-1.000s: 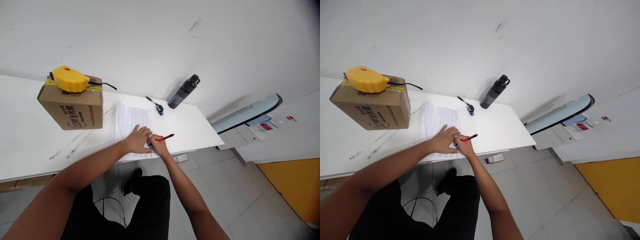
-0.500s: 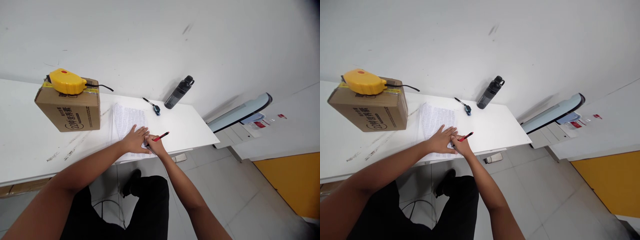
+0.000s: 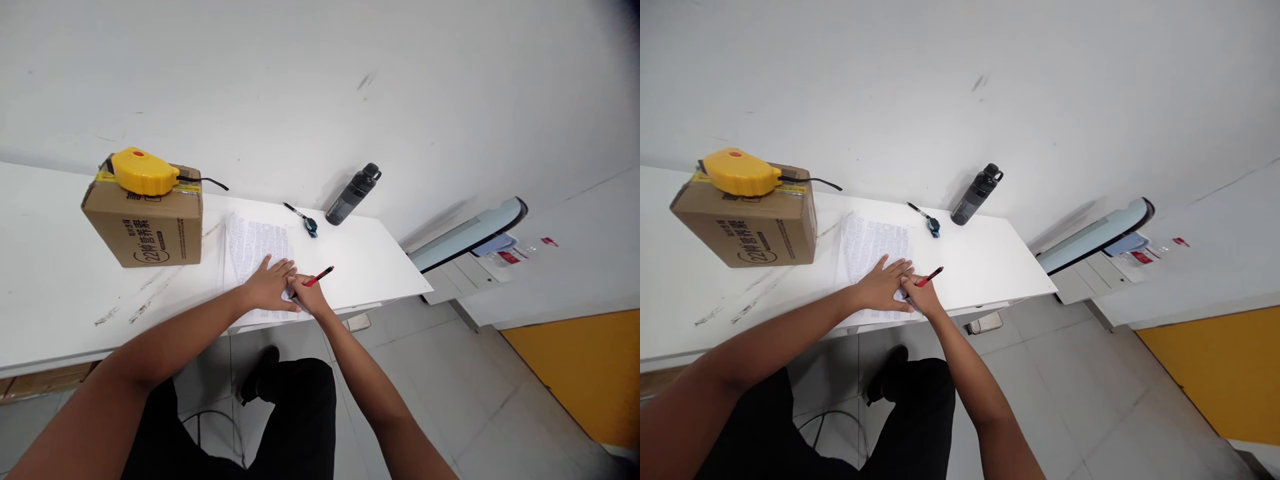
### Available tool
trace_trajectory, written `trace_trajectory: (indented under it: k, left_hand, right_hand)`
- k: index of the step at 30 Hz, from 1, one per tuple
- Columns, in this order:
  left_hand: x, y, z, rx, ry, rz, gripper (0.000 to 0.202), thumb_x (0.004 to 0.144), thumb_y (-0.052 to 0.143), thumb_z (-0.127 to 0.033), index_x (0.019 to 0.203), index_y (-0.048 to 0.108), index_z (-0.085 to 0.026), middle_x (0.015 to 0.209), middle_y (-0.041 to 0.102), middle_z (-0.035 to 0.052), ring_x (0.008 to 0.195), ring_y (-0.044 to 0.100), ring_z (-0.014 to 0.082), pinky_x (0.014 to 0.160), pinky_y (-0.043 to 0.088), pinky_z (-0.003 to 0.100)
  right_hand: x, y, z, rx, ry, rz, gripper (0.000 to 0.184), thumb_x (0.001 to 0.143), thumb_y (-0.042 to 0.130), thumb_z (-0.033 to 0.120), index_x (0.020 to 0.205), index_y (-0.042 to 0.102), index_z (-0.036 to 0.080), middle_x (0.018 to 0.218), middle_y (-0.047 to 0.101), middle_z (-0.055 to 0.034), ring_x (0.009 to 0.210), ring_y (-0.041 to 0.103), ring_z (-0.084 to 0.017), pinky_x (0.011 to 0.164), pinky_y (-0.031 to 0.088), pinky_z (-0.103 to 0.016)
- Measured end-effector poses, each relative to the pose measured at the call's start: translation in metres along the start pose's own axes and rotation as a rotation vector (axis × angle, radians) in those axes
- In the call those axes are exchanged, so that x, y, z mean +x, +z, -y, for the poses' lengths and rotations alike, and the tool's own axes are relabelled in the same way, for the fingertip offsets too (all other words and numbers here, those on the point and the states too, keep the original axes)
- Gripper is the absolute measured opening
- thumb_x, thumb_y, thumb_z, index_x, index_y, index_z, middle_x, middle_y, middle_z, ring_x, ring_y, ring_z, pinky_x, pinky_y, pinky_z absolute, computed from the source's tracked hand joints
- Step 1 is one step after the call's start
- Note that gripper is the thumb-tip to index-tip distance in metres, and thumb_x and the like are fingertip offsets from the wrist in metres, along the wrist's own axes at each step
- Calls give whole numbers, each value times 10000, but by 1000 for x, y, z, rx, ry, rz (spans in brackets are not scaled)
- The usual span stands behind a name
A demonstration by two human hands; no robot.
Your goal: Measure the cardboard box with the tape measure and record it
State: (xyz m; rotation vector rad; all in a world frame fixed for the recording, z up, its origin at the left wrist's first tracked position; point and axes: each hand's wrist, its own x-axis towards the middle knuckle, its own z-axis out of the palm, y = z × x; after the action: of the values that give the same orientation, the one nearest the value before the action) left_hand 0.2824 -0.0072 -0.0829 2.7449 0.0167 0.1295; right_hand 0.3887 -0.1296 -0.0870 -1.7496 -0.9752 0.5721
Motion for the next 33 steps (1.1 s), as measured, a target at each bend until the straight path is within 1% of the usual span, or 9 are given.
trace_trajectory:
  k: [4, 10, 15, 22, 27, 30, 33]
  left_hand:
    - [0, 3, 2, 7, 6, -6, 1025, 722, 448, -820, 1501, 287, -173, 1579, 220, 174, 1467, 148, 358, 1146, -59, 564]
    - [-1, 2, 2, -2, 7, -10, 1028, 719, 449, -821, 1500, 288, -173, 1577, 226, 177, 1467, 153, 350, 1145, -59, 563]
    - [0, 1, 2, 9, 7, 1, 1044, 724, 406, -839, 1500, 280, -152, 1578, 211, 188, 1475, 132, 330, 1145, -70, 555]
    - [-1, 2, 3, 18, 14, 4, 1047, 721, 390, -849, 1497, 287, -154, 1578, 209, 188, 1475, 126, 336, 1143, -73, 564]
    - [-1, 3, 3, 23, 14, 4, 1075, 721, 365, -862, 1504, 268, -132, 1580, 195, 197, 1475, 122, 337, 1142, -76, 564]
    - [-1, 3, 4, 36, 11, 17, 1076, 730, 354, -855, 1511, 248, -123, 1586, 182, 188, 1475, 113, 344, 1144, -78, 559]
    - [-1, 4, 6, 44, 15, 16, 1076, 733, 350, -854, 1515, 238, -122, 1589, 179, 177, 1475, 106, 347, 1143, -90, 555]
  right_hand:
    - [0, 1, 1, 2, -12, -27, 345, 794, 514, 413, 513, 502, 212, 543, 526, 21, 569, 486, -136, 611, 396, -276]
    - [0, 0, 1, -23, 5, -29, 343, 763, 537, 406, 485, 477, 215, 489, 471, 32, 522, 439, -128, 564, 371, -275]
    - [-1, 2, 3, -17, 5, -82, 357, 780, 509, 428, 498, 446, 219, 499, 442, 37, 525, 419, -123, 564, 366, -270]
    - [-1, 3, 3, -3, 21, -31, 330, 750, 539, 397, 489, 451, 215, 496, 445, 35, 516, 410, -121, 542, 354, -271]
    - [-1, 4, 4, 19, 22, -50, 345, 761, 532, 407, 490, 437, 215, 493, 435, 36, 502, 392, -115, 528, 346, -269]
    - [-1, 3, 3, 26, 22, -41, 350, 759, 533, 408, 481, 450, 212, 485, 440, 32, 506, 403, -118, 529, 348, -269]
    - [-1, 4, 3, 36, 9, -73, 362, 768, 520, 429, 487, 438, 216, 480, 413, 39, 504, 381, -116, 529, 341, -269]
